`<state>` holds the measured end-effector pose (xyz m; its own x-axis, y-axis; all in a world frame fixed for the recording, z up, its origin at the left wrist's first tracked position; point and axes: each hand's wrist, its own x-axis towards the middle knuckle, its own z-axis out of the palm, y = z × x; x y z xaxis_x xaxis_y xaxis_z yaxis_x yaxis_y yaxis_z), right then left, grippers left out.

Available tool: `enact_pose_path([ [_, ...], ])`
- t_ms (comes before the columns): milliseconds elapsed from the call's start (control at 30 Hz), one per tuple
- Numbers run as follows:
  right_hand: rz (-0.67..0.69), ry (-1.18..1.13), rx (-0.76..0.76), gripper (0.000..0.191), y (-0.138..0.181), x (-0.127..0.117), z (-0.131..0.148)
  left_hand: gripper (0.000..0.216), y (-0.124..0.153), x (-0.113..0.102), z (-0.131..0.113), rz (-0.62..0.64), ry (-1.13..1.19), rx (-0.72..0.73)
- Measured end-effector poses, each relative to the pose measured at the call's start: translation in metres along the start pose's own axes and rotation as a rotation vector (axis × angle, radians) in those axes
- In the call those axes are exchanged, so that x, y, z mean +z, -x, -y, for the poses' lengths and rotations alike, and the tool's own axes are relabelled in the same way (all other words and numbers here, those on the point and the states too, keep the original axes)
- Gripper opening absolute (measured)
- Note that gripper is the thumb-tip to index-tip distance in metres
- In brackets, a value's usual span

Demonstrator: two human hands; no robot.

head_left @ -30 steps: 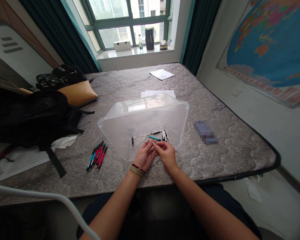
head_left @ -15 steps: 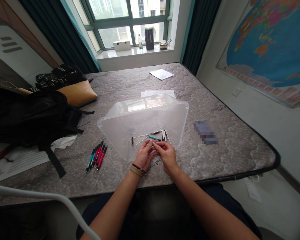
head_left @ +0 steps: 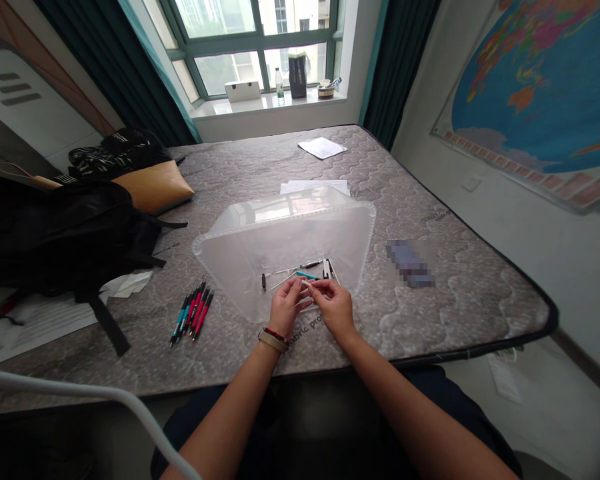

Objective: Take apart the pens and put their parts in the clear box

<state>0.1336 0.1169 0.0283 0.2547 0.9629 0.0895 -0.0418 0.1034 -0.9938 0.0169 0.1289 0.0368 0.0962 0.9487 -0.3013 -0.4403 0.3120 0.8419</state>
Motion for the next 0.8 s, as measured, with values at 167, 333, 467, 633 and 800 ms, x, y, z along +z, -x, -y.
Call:
enact_pose_path([
  [167, 0.034, 0.086, -0.042, 0.021, 0.0022, -0.0014, 0.0014, 0.044, -0.0021, -0.0035, 0.0047, -0.06, -0.09, 0.023],
  [333, 0.015, 0.181, -0.069, 0.022, 0.0022, -0.0029, -0.0003, 0.045, -0.0031, -0.0056, 0.0075, -0.037, -0.115, 0.006],
  [467, 0.019, 0.212, -0.078, 0.023, 0.0021, -0.0035, -0.0019, 0.044, -0.0026, -0.0056, 0.0072, -0.035, -0.15, 0.024],
  [633, 0.034, 0.223, -0.075, 0.025, 0.0023, -0.0044, -0.003, 0.043, -0.0017, -0.0057, 0.0068, -0.028, -0.164, 0.035],
  [800, 0.047, 0.216, -0.077, 0.026, 0.0016, -0.0052, -0.003, 0.043, -0.0014, -0.0063, 0.0077, -0.016, -0.175, 0.042],
])
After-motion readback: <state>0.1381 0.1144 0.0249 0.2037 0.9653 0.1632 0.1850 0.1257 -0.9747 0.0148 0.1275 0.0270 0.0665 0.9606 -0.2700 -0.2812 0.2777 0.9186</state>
